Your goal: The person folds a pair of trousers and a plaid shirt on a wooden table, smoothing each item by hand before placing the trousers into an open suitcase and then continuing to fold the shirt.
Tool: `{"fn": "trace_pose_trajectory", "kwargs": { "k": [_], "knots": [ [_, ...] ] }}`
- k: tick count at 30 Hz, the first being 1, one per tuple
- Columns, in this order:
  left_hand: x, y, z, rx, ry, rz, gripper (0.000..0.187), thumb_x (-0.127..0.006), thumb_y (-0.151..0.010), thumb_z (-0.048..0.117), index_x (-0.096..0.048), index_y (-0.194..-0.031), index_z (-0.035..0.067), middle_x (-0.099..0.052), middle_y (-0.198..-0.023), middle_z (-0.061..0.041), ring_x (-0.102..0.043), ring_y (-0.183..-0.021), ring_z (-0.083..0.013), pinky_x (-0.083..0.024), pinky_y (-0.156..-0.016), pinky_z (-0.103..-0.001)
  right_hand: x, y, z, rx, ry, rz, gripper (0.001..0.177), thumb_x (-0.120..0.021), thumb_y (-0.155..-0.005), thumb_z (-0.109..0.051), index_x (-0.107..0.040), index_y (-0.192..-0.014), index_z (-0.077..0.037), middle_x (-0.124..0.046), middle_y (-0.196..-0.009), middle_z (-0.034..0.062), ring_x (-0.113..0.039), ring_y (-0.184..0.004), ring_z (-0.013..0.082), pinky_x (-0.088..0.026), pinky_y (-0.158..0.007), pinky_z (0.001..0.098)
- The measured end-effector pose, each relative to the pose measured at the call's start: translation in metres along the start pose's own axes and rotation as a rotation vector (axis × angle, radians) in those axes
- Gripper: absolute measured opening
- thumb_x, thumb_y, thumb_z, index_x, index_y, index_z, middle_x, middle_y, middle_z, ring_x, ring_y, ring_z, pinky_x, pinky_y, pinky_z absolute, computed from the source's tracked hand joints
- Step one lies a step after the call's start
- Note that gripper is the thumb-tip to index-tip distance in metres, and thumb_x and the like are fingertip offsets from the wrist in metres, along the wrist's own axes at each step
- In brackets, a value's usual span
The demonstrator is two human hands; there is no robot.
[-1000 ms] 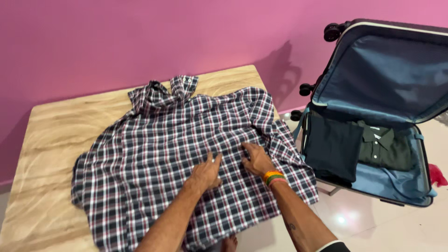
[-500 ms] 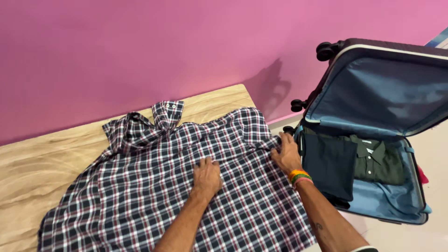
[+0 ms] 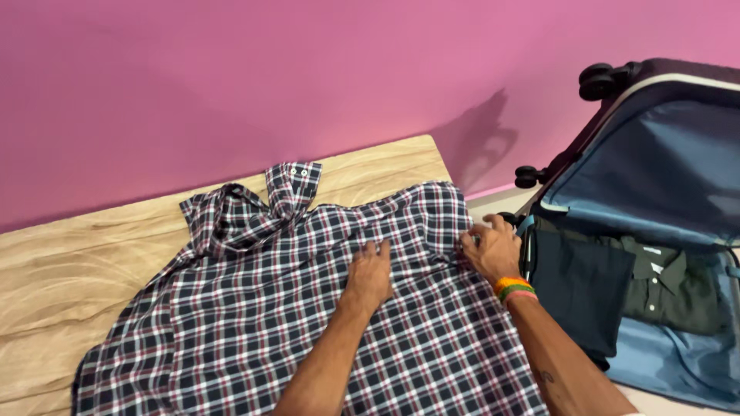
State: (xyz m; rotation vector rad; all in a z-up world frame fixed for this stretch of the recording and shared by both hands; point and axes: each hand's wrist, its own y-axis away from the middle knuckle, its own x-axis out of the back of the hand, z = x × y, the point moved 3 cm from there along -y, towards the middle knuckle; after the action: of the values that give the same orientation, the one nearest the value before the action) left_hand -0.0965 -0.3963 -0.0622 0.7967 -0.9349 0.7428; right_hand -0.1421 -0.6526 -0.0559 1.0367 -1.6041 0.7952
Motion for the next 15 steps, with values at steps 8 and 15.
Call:
{"fn": "trace_pose_trajectory", "kwargs": {
  "k": [8,15],
  "knots": [
    [-0.008,-0.002,0.003,0.195,0.046,-0.048,0.091,-0.078,-0.073,0.001,-0.036,-0.154,0.013,-0.026,-0.158,-0.026,-0.066,-0.108,-0.0453,-0.057,-0.094,-0.047,-0.052,-0.113,-0.002,0.295,-0.285,0.043,0.067,-0.066,-0.08,-0.013,-0.054,-0.146,-0.006,-0.054,-0.141,0.0295,-0.046,-0.132,0.0452,-0.041,-0.112,0.0484],
    [0.002,-0.019,0.02,0.247,-0.136,-0.056,0.068,-0.063,-0.089,0.007,-0.041,-0.152,0.019,-0.044,-0.142,-0.018,-0.046,-0.132,-0.0401,-0.051,-0.096,-0.056,-0.038,-0.13,-0.032,0.187,-0.047,-0.332,0.047,-0.07,-0.084,-0.021,-0.064,-0.129,-0.008,-0.064,-0.132,0.0197,-0.055,-0.126,0.0392,-0.047,-0.108,0.0479]
  ]
}}
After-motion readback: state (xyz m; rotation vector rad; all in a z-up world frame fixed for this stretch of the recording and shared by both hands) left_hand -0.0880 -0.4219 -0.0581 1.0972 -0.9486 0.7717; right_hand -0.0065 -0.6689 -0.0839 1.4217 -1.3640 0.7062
